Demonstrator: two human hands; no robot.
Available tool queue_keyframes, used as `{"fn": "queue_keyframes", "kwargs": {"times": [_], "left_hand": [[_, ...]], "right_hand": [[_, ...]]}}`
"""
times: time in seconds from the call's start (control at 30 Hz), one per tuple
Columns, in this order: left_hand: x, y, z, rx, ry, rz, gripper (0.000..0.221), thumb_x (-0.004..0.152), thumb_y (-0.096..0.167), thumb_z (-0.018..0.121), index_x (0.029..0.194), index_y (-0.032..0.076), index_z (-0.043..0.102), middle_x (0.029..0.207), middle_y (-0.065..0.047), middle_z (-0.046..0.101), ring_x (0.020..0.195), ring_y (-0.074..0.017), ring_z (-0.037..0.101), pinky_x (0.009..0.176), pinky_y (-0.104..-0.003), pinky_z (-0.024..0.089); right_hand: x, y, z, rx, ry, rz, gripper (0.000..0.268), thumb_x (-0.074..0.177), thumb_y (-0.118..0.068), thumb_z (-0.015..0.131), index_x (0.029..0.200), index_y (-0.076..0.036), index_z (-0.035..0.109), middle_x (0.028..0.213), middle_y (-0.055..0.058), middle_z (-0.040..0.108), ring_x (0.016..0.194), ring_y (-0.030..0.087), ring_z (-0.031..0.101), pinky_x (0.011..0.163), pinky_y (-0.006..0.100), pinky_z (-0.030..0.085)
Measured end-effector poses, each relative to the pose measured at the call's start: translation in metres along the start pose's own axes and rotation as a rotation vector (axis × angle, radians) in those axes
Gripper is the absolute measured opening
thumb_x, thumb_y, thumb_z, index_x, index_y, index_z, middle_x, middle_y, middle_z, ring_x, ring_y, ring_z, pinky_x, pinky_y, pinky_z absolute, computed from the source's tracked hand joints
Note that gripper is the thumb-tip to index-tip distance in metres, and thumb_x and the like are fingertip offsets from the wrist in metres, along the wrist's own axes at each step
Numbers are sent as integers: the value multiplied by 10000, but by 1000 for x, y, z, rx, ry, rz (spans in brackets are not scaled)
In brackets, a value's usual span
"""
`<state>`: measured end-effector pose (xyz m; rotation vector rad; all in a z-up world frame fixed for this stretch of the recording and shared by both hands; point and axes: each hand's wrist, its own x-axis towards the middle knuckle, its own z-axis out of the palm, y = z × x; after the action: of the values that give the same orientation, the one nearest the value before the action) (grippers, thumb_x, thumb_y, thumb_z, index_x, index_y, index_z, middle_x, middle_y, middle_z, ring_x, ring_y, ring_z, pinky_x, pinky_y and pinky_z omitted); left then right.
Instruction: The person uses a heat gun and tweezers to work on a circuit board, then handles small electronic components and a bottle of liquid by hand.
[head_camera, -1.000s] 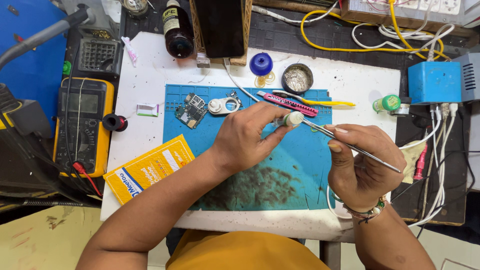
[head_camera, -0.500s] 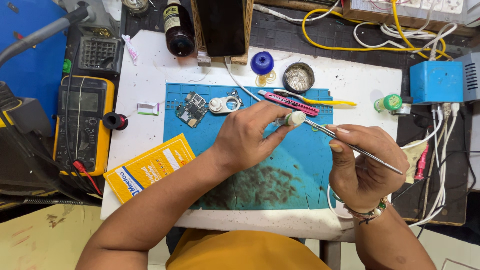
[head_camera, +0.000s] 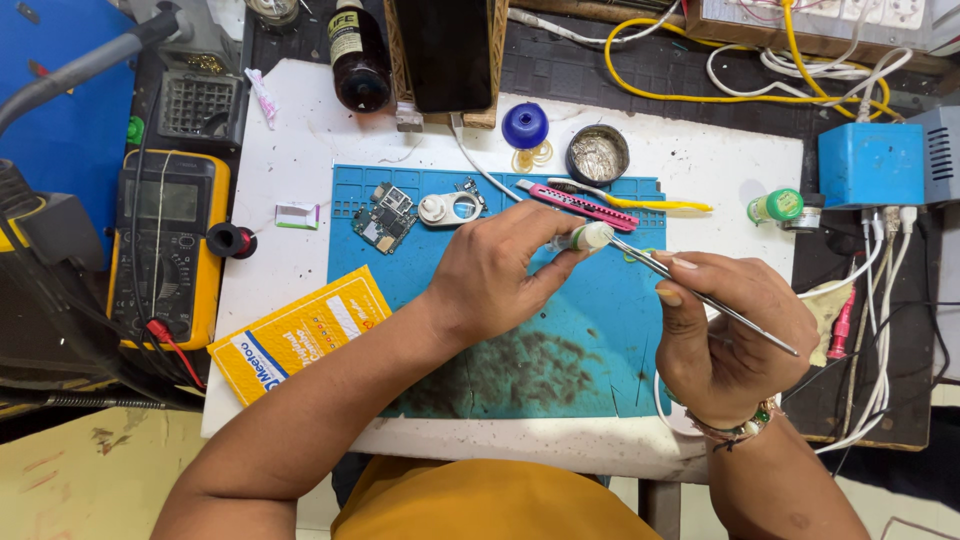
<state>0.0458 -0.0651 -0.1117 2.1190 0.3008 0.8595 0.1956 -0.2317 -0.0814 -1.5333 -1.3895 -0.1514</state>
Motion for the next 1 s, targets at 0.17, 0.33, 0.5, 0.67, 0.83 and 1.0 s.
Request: {"fn": "queue_keyframes", "kwargs": {"times": [0.17, 0.33, 0.5, 0.67, 0.83, 1.0], "left_hand": [[0, 0, 0, 0, 1, -2, 201, 941, 146, 769, 1112, 83, 685, 1013, -92, 720, 889, -283, 727, 735, -367, 587], [-2, 1, 2, 8, 11, 3, 213, 943, 155, 767, 1122, 77, 683, 1023, -99, 723, 900, -292, 725, 758, -371, 586], [2, 3, -11, 33, 84, 31, 234, 939, 142, 762, 1147, 68, 684, 1043, -116, 734, 908, -276, 739, 775, -360, 589], [6, -11, -65, 428, 155, 24, 274, 924, 96, 755, 1194, 54, 735, 1062, -131, 701, 977, -297, 674, 857, -390, 533], [2, -29, -79, 772, -74, -144, 320, 904, 179, 776, 1208, 84, 746, 1024, -88, 622, 1016, -293, 568, 989, -452, 398], [-8, -33, -74, 724, -117, -71, 437, 849, 238, 777, 1236, 60, 681, 1179, -135, 615, 1173, -320, 568, 1142, -587, 291]], "right_hand": [[0, 0, 0, -5, 2, 0, 156, 1046, -96, 771, 1126, 3, 680, 1020, 152, 760, 825, 194, 730, 720, 226, 528], [-5, 0, 3, 55, 36, 24, 147, 1063, -119, 754, 1121, -11, 673, 1004, 142, 754, 821, 185, 730, 720, 220, 533], [-3, -1, 3, 104, 56, 3, 145, 1061, -124, 733, 1121, -14, 660, 986, 145, 751, 818, 179, 727, 721, 228, 543], [2, 0, 10, 142, -165, 13, 130, 959, -47, 742, 1068, -19, 678, 1008, 137, 755, 811, 188, 728, 723, 257, 546], [-3, 9, 42, 223, -335, 94, 127, 907, 3, 748, 1022, -26, 704, 968, 101, 762, 815, 197, 736, 723, 281, 559], [-11, 16, 56, 198, -394, 132, 81, 901, -7, 751, 970, -31, 715, 927, 86, 761, 796, 187, 739, 706, 282, 565]]}}
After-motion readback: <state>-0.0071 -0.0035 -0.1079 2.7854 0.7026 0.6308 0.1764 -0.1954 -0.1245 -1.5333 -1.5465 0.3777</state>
